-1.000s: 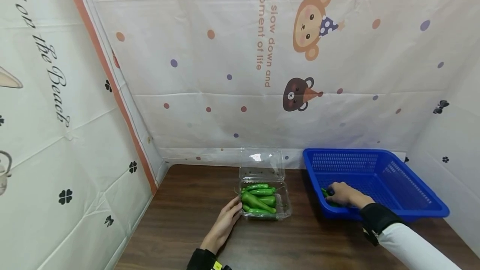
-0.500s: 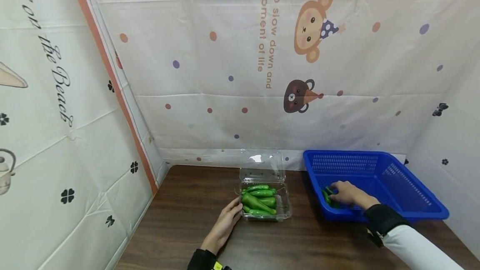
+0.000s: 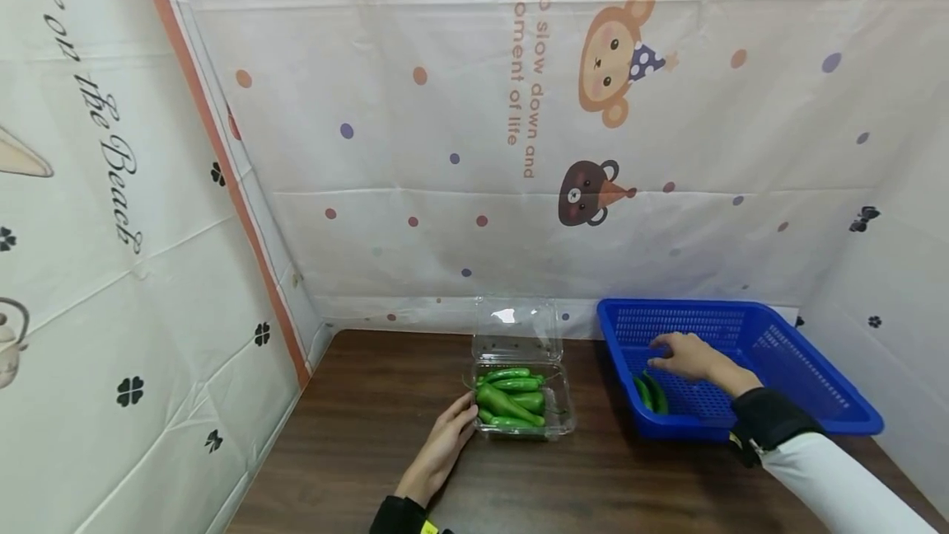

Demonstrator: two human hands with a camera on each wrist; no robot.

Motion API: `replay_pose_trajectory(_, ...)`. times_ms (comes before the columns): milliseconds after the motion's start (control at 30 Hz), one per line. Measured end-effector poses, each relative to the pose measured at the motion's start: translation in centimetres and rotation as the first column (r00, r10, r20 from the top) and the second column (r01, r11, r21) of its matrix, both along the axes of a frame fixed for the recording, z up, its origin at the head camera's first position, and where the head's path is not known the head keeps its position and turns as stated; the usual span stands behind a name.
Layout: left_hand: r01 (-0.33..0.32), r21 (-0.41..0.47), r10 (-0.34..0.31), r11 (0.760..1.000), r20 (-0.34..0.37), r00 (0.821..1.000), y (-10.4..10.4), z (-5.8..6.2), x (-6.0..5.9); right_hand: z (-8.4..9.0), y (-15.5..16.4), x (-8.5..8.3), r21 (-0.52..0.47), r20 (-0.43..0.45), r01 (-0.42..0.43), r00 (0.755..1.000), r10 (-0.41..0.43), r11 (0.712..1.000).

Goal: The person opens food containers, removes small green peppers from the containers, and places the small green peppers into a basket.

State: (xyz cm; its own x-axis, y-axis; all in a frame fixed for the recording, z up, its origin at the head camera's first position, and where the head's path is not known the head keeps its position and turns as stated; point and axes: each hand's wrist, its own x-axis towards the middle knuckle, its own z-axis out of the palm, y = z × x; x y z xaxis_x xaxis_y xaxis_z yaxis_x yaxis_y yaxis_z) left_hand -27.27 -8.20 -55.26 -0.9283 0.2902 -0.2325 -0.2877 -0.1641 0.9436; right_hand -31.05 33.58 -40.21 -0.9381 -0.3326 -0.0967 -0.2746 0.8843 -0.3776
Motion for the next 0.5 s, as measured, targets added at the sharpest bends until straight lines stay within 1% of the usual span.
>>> replay_pose_trajectory(133,-0.011,-0.011,0.011,1.000,0.011,1.000,-0.2,-0.2,0.0,1.0,-0.7,0.0,0.012,-0.065,-0.022,0.998,0.023,1.000)
replay_pose_trajectory(200,-0.019,-0.013,0.020,1.000,0.008,1.000,-0.4,-0.3,0.1,1.3,-1.1,0.0,0.010,-0.096,-0.012,0.995,0.013,1.000)
replay_pose_trajectory(267,-0.023,-0.015,0.023,1.000,-0.005,1.000,-0.5,-0.4,0.3,1.4,-1.6,0.1,0.010,-0.139,0.011,0.990,-0.009,1.000)
replay_pose_trajectory(400,-0.019,-0.015,0.019,1.000,-0.016,1.000,-0.4,-0.4,0.3,1.4,-2.0,0.5,-0.009,-0.221,0.069,0.973,-0.069,0.998)
replay_pose_trajectory(500,-0.011,-0.010,0.011,1.000,-0.016,1.000,0.0,-0.2,0.1,1.3,-2.0,0.7,-0.024,-0.248,0.091,0.964,-0.094,0.996)
